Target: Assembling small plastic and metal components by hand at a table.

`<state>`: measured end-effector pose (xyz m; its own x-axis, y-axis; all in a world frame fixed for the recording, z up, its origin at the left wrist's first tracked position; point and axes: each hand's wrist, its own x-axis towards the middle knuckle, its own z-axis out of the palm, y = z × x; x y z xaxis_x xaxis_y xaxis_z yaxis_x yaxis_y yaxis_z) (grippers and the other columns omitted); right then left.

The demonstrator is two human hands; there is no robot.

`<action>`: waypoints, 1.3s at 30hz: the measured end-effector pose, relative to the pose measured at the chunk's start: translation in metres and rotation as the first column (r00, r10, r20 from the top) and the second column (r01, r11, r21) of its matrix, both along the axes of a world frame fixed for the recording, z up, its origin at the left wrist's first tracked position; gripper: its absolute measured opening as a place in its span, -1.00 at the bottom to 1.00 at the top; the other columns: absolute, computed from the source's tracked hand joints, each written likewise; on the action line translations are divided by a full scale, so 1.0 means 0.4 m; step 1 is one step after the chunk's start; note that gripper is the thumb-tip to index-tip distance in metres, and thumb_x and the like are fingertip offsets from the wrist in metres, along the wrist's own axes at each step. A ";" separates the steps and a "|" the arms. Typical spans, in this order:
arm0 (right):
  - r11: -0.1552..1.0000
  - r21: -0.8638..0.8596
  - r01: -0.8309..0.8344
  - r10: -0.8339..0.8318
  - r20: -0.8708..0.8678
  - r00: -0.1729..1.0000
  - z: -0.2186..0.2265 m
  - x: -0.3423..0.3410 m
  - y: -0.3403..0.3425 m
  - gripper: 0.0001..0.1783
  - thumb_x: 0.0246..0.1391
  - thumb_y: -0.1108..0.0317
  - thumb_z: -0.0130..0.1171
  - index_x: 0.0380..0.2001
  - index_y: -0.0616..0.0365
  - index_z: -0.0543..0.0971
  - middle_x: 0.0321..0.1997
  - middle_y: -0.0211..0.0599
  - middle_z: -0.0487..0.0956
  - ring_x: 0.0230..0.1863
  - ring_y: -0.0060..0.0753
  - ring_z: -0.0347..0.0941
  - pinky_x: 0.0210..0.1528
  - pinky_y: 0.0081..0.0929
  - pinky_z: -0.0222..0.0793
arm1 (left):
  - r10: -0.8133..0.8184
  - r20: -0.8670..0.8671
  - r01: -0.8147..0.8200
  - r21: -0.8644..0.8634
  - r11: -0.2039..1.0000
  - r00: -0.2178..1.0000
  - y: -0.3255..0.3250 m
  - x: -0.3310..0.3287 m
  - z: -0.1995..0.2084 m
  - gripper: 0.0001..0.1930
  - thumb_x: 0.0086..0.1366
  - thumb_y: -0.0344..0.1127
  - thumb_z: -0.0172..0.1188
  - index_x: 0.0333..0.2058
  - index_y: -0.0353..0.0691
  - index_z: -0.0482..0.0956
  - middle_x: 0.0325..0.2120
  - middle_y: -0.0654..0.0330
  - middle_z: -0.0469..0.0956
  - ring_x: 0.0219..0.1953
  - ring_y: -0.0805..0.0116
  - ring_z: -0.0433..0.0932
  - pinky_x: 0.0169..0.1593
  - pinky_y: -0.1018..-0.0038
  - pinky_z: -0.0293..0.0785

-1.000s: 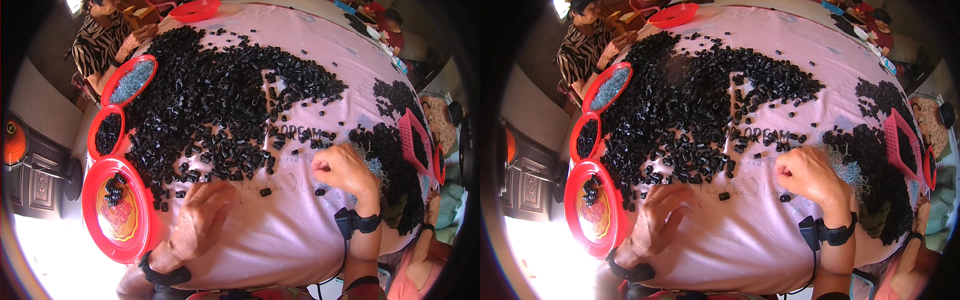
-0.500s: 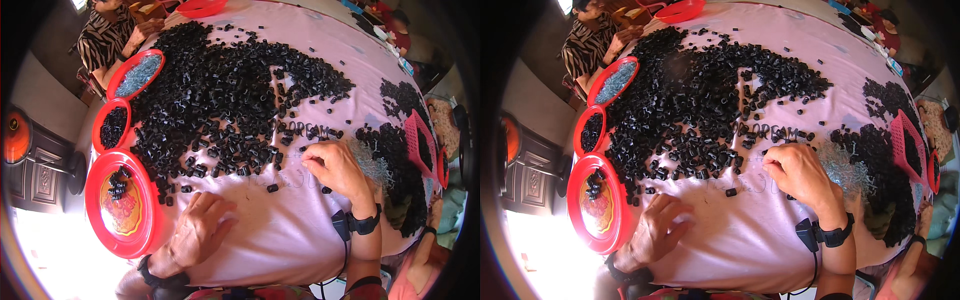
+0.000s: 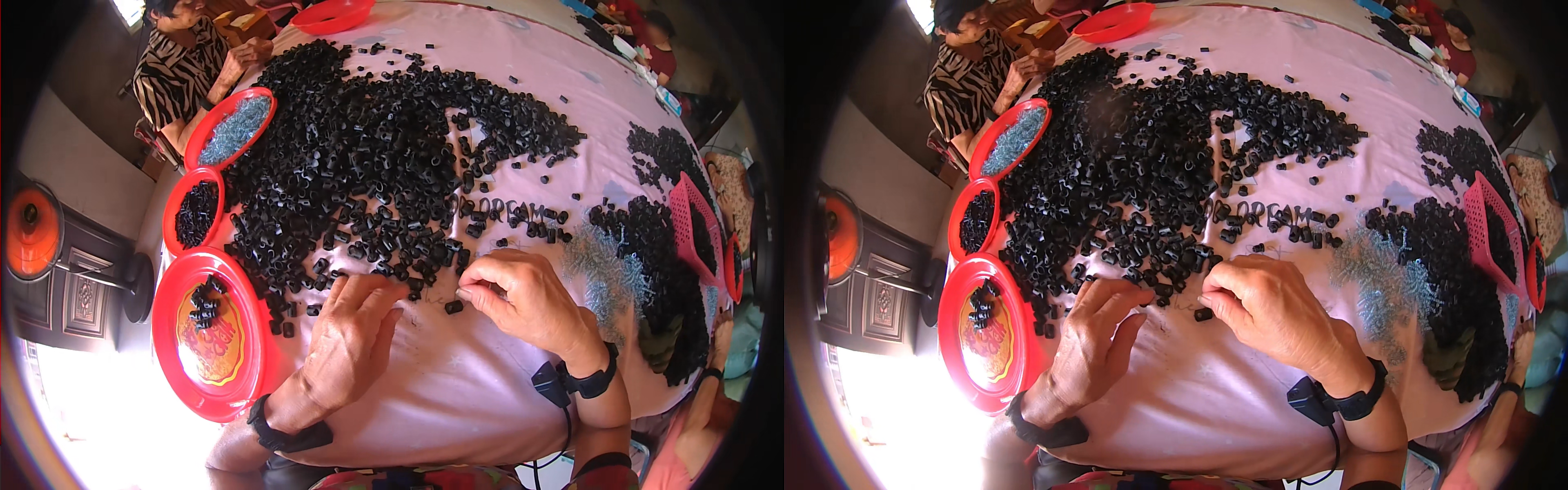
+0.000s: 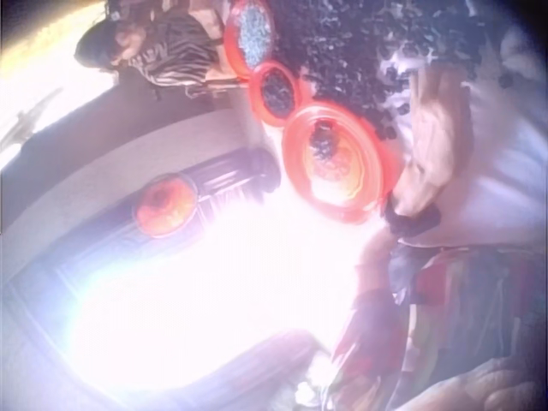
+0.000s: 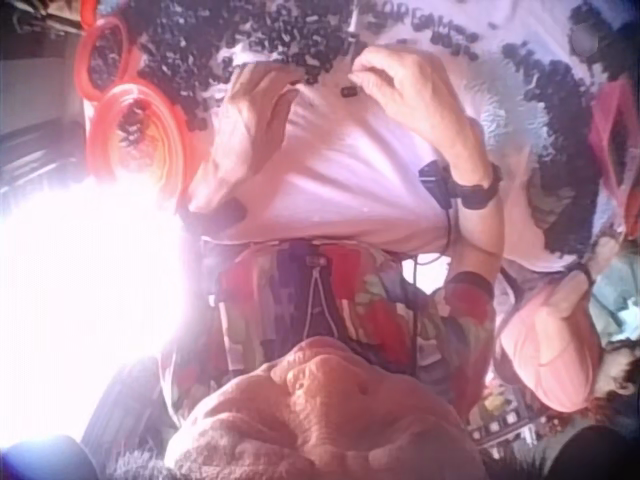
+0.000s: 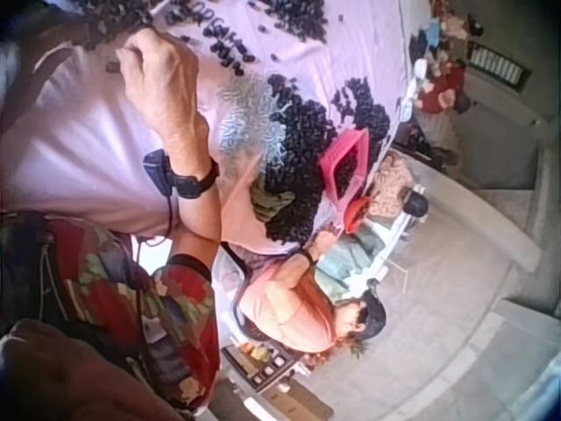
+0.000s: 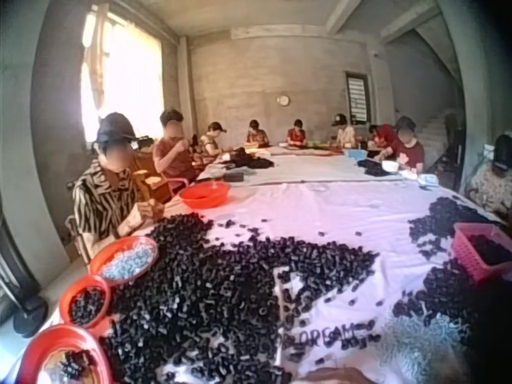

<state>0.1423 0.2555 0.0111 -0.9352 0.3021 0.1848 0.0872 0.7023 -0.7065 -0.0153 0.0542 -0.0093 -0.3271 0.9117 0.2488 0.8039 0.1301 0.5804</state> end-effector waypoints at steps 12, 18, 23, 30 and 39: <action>0.998 -0.042 -0.051 0.049 -0.040 0.998 -0.002 -0.005 -0.029 -0.90 0.09 0.57 0.29 -0.29 0.23 0.63 -0.35 -0.10 0.65 -0.33 -0.01 0.62 -0.28 -0.19 0.52 | -0.008 -0.015 0.007 -0.071 0.997 1.000 0.050 0.012 -0.012 -0.71 0.15 -0.45 0.37 -0.13 -0.25 0.62 -0.25 0.07 0.54 -0.15 0.00 0.50 -0.05 0.17 0.49; 0.995 -0.042 -0.093 0.093 0.001 0.996 -0.002 -0.001 -0.033 -0.92 0.10 0.53 0.29 -0.31 0.20 0.63 -0.37 -0.12 0.64 -0.33 0.00 0.60 -0.28 -0.19 0.51 | -0.027 0.097 0.031 -0.038 0.999 0.995 0.045 0.012 -0.018 -0.73 0.11 -0.49 0.38 -0.18 -0.26 0.61 -0.27 0.07 0.55 -0.16 -0.02 0.52 -0.06 0.16 0.50; 0.993 -0.040 -0.108 0.107 -0.035 0.994 0.000 -0.003 -0.039 -0.92 0.12 0.52 0.30 -0.29 0.20 0.64 -0.38 -0.14 0.63 -0.34 -0.03 0.60 -0.29 -0.22 0.51 | -0.009 0.308 0.007 0.006 1.000 0.951 0.013 -0.002 0.001 -0.75 0.17 -0.50 0.40 -0.16 -0.29 0.61 -0.28 0.06 0.59 -0.21 0.09 0.60 -0.08 0.27 0.55; 0.989 -0.125 -0.081 0.068 -0.103 0.992 0.008 -0.012 -0.066 -0.81 0.08 0.62 0.34 -0.21 0.22 0.66 -0.29 -0.17 0.66 -0.28 -0.13 0.63 -0.23 -0.31 0.55 | 0.019 0.903 0.013 -0.027 1.000 0.430 -0.024 -0.003 -0.036 -0.71 0.43 -0.46 0.28 0.09 -0.29 0.65 -0.10 0.28 0.68 -0.09 0.66 0.54 0.05 0.58 0.52; 0.987 -0.128 -0.094 0.075 -0.151 0.986 0.017 -0.014 -0.087 -0.71 0.01 0.68 0.33 -0.16 0.21 0.69 -0.22 -0.20 0.69 -0.25 -0.22 0.64 -0.20 -0.36 0.59 | -0.130 0.946 0.050 0.121 0.991 0.297 -0.026 0.013 -0.063 -0.65 0.45 -0.56 0.20 0.18 -0.30 0.58 0.02 0.24 0.62 0.05 0.56 0.55 0.16 0.56 0.51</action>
